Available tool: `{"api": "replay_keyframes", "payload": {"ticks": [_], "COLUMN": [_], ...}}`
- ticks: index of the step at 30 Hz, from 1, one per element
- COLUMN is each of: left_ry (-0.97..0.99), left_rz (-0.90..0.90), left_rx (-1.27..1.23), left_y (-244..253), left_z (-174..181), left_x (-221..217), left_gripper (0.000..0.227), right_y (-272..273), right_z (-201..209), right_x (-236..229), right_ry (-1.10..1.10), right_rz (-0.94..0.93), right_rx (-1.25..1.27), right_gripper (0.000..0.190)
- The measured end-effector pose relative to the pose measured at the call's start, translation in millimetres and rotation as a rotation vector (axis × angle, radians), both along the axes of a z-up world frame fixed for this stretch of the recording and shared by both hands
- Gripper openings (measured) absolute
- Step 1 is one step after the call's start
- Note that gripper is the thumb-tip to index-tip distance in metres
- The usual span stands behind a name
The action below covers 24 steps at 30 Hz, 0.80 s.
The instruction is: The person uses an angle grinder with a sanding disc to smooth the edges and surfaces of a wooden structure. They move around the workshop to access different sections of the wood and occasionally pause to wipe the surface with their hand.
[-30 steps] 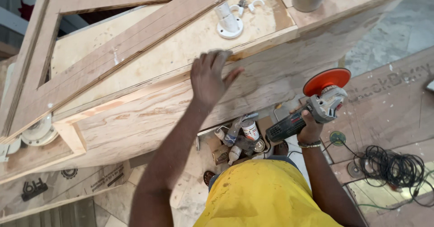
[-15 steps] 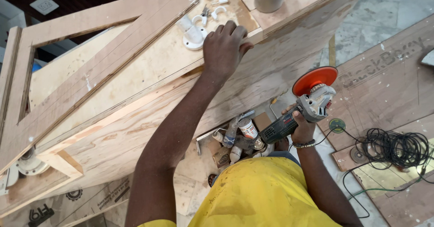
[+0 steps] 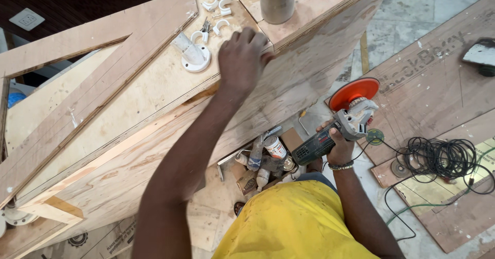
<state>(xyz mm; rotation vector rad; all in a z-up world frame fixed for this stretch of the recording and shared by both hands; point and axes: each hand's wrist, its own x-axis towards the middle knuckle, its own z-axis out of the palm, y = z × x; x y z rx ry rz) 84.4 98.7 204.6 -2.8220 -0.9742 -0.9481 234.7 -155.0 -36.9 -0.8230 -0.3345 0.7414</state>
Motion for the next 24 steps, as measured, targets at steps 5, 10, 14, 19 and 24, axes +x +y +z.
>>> {"api": "replay_keyframes", "payload": {"ticks": [5, 10, 14, 19, 24], "left_ry": [0.068, -0.023, -0.127, -0.395, -0.245], "left_rz": [0.051, 0.095, 0.161, 0.183, 0.155], "left_rx": [0.022, 0.151, 0.179, 0.234, -0.962], "left_y": [-13, -33, -44, -81, -157], "left_z": [0, -6, -21, -78, -158], "left_x": [-75, -149, -203, -247, -188], "left_gripper": [0.023, 0.023, 0.021, 0.025, 0.101], "right_y": [15, 41, 59, 85, 102], "right_z": [3, 4, 6, 21, 26], "right_x": [-10, -24, -44, -80, -134], "right_ry": [-0.043, -0.106, -0.286, -0.504, -0.718], "right_rz": [0.019, 0.130, 0.183, 0.276, 0.403], "right_rx": [0.031, 0.070, 0.022, -0.027, -0.058], "right_gripper": [0.049, 0.054, 0.057, 0.062, 0.056]}}
